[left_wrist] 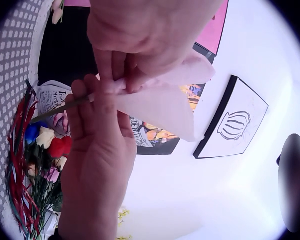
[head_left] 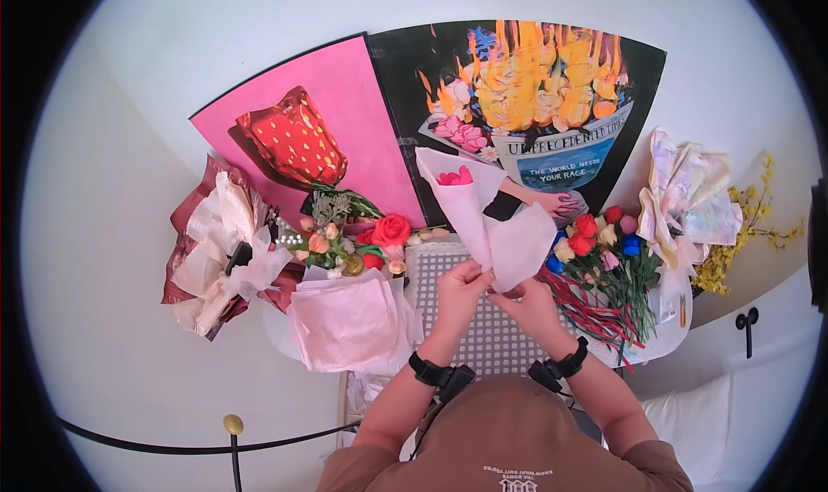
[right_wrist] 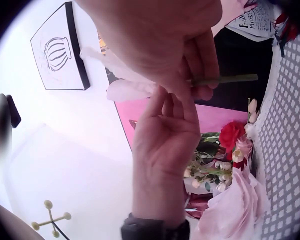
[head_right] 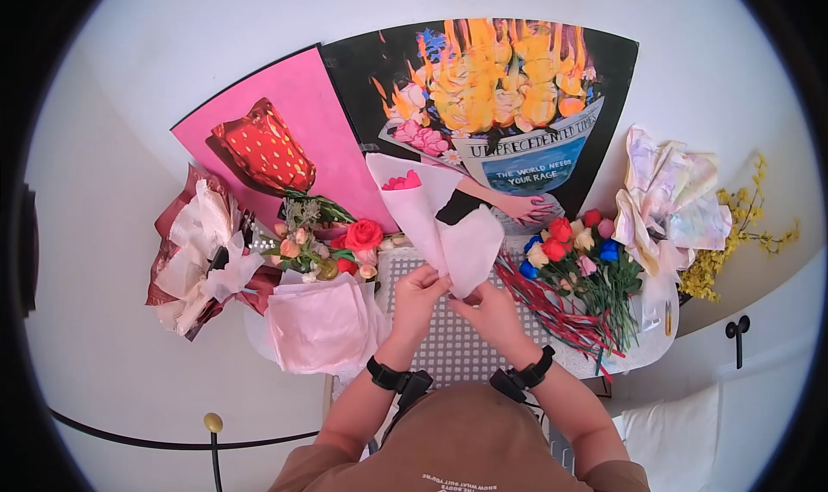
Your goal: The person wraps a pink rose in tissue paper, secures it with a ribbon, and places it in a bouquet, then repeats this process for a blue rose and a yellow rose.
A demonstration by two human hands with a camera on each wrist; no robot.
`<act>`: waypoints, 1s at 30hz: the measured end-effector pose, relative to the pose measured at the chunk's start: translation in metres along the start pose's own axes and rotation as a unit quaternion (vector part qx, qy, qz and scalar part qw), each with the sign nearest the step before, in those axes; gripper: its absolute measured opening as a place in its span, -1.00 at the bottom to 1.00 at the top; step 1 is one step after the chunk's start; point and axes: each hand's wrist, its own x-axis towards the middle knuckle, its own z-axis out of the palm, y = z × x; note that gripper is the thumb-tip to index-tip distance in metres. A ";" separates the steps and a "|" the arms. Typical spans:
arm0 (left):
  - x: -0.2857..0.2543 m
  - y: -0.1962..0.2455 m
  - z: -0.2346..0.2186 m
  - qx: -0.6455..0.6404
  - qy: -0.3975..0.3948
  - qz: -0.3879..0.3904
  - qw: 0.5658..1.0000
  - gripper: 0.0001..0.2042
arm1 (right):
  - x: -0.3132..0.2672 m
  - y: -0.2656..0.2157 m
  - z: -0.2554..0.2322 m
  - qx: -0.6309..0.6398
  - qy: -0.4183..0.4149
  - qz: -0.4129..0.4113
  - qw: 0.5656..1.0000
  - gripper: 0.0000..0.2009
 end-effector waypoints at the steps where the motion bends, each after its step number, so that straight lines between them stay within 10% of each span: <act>1: -0.001 0.002 0.002 -0.006 0.003 0.001 1.000 -0.75 | -0.001 0.004 0.002 0.001 0.002 0.000 1.000 -0.60; 13: -0.004 0.010 -0.035 -0.024 -0.220 -0.074 0.972 -0.80 | -0.003 0.017 -0.015 0.209 -0.158 -0.022 0.965 -0.66; 15: -0.007 0.014 -0.041 -0.024 -0.221 -0.068 0.973 -0.81 | 0.010 0.027 -0.043 0.013 -0.128 -0.244 0.961 -0.66; 18: -0.009 0.017 -0.056 0.019 -0.262 -0.123 0.957 -0.80 | 0.034 0.020 -0.091 0.273 -0.091 0.027 0.957 -0.70; 24: -0.005 0.019 -0.063 0.096 -0.357 -0.154 0.916 -0.76 | 0.056 -0.047 -0.129 0.308 -0.047 -0.133 0.941 -0.41; 30: -0.002 0.017 -0.058 0.096 -0.453 -0.183 0.867 -0.74 | 0.059 -0.084 -0.116 0.377 -0.295 -0.062 0.876 -0.34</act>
